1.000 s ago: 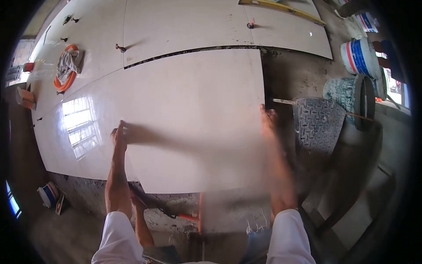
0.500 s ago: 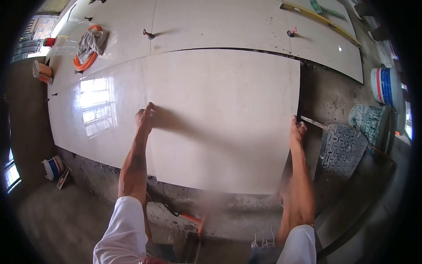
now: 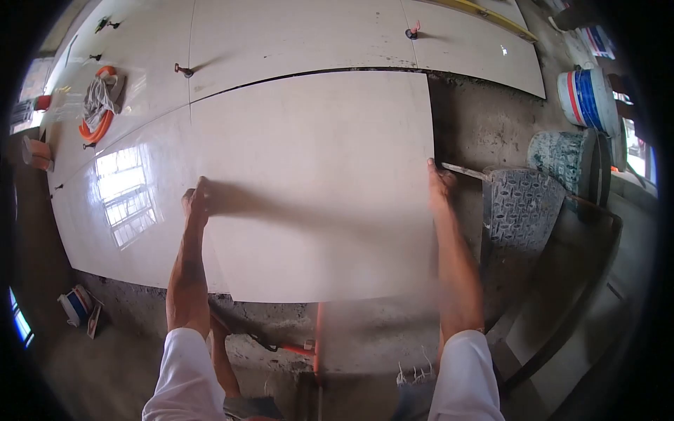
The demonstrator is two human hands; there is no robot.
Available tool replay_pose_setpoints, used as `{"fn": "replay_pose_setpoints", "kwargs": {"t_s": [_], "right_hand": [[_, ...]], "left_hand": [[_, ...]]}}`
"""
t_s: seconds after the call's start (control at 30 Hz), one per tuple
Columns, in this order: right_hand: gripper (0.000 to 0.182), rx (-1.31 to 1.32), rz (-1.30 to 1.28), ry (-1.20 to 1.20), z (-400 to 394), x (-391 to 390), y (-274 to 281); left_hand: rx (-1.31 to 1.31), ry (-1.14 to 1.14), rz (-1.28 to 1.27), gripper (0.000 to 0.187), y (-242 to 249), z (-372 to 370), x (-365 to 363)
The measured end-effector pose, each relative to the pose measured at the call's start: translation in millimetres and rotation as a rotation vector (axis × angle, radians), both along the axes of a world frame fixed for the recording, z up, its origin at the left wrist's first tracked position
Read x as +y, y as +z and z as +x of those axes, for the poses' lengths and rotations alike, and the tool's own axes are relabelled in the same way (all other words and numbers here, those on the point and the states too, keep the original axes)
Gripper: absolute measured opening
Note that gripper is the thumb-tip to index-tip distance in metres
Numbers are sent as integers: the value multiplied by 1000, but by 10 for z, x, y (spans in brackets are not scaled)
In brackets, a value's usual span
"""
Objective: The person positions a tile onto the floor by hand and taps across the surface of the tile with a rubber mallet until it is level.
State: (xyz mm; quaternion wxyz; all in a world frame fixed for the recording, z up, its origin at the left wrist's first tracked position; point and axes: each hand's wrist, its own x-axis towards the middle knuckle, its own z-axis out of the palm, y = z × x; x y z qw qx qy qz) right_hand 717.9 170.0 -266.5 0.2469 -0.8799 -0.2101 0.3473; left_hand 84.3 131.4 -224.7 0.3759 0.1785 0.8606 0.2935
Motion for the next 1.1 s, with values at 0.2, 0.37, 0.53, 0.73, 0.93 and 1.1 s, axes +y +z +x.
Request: {"fn": "replay_pose_setpoints", "kwargs": {"t_s": [0.2,0.37,0.53,0.73,0.93,1.1], "right_hand": [[55,112,93,-174,-178,78,-24],[60,79,76,-105,-163,139,-65],[62,205,124,-177,-343,193,176],[61,240,150,-247,-410,248,279],[62,263,176,-255,-435,284,431],[69,400,25,-289,-399,290,406]], "left_hand": [[55,20,-57,55,94,-27,7],[54,55,-56,55,70,-41,39],[12,86,-50,52,133,-21,61],[25,58,-67,52,126,-17,96],[-1,31,-82,54,112,-1,141],[6,41,-121,56,124,-30,146]]}}
